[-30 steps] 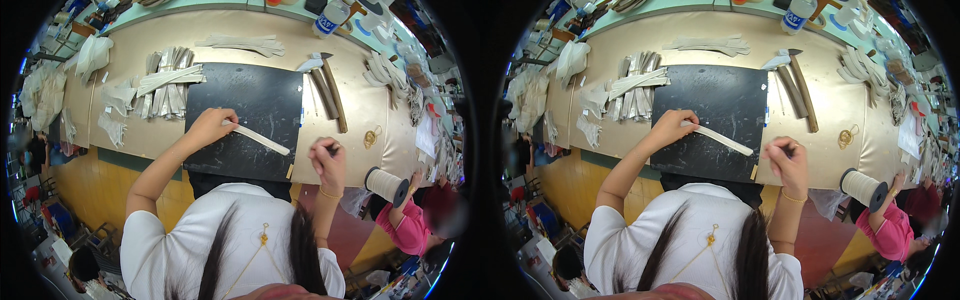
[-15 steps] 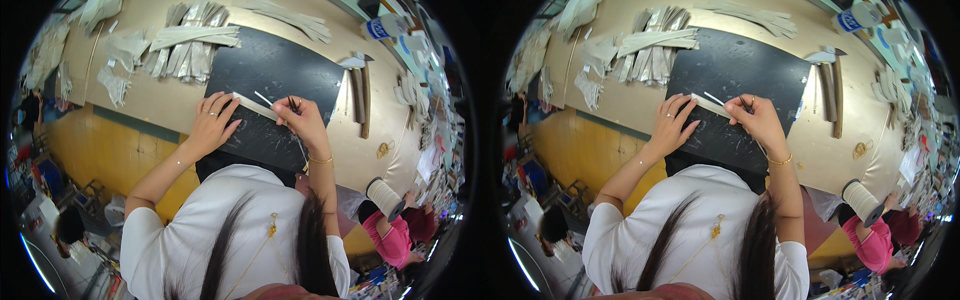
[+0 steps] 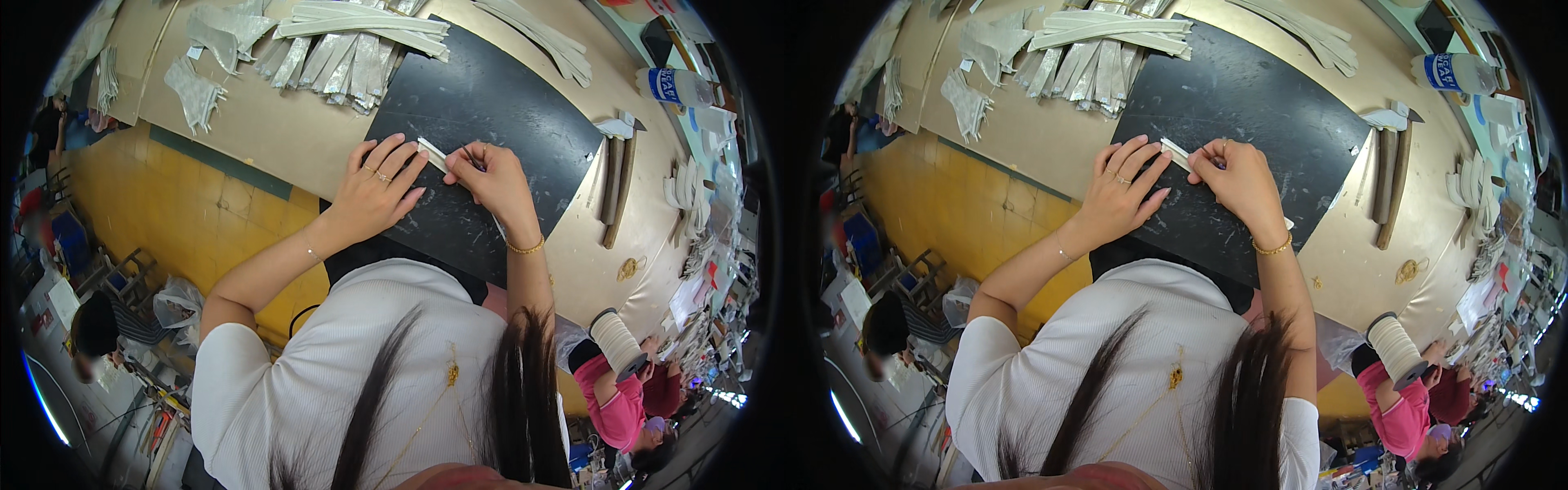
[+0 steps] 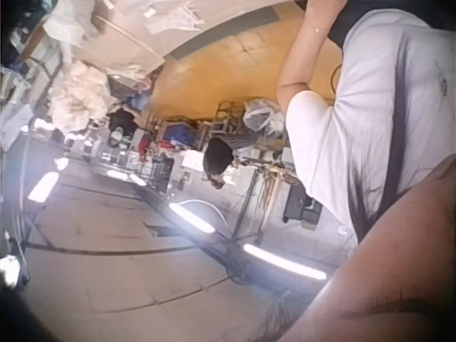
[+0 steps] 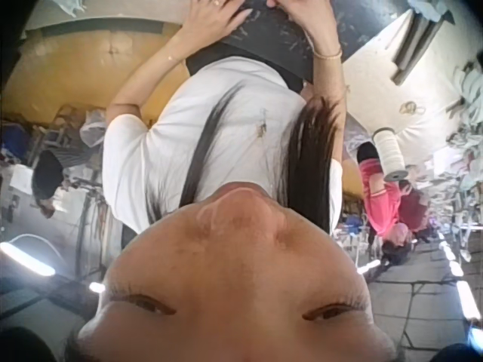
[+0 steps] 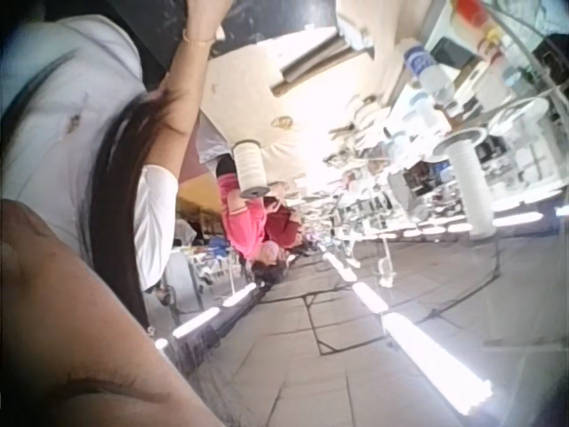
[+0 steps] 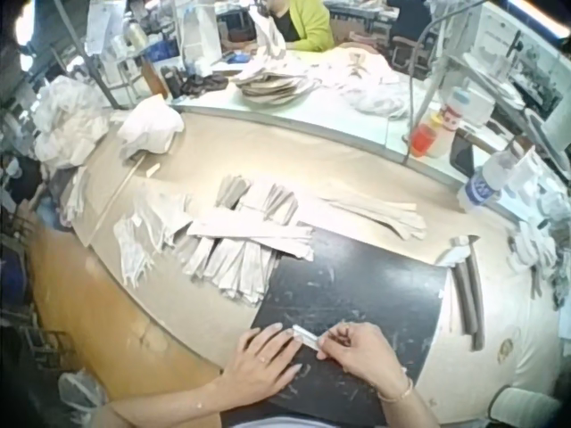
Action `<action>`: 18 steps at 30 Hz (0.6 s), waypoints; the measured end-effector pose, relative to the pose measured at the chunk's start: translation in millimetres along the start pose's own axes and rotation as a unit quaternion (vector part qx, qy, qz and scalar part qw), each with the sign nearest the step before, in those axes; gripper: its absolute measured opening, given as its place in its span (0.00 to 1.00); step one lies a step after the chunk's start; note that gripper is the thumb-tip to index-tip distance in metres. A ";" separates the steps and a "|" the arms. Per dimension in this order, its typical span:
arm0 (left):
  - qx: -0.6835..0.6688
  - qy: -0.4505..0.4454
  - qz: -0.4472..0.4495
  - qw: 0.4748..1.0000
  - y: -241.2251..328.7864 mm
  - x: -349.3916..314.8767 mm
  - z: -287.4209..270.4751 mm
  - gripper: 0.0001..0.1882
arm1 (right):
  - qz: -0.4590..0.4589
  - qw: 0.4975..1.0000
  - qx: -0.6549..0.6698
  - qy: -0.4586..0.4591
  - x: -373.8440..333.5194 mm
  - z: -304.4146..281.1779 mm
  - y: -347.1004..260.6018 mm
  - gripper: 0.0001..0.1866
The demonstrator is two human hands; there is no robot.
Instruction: The person repeatedly wraps white thread around flat white fabric strips on a black cutting mat, then cuts the thread and sets the finished strip aside. The process is repeated multiple times with new strips taken from a pile on the table.
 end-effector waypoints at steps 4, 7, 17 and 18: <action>-0.007 -0.003 -0.003 1.000 -1.0 -0.8 1.6 0.29 | 0.007 1.000 -0.014 0.013 -0.1 -1.2 0.1 0.14; -0.010 -0.003 -0.004 1.000 -1.4 -1.0 2.4 0.29 | 0.001 0.999 -0.029 0.019 0.4 -1.6 -0.2 0.14; 0.000 -0.007 0.003 1.000 0.5 -0.2 1.7 0.29 | -0.017 0.999 -0.028 0.018 -0.6 -1.5 -3.1 0.13; 0.002 -0.008 0.002 1.000 0.5 -0.5 1.8 0.29 | -0.021 0.999 -0.022 0.015 0.1 -0.8 -2.8 0.12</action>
Point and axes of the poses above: each hand's wrist, its own x-axis towards the middle knuckle, its own z-axis out of the palm, y = z × x, the point moved 10 cm from there along x, towards the middle knuckle, and after that the axes turned 8 degrees about z, right-handed, at the moved point
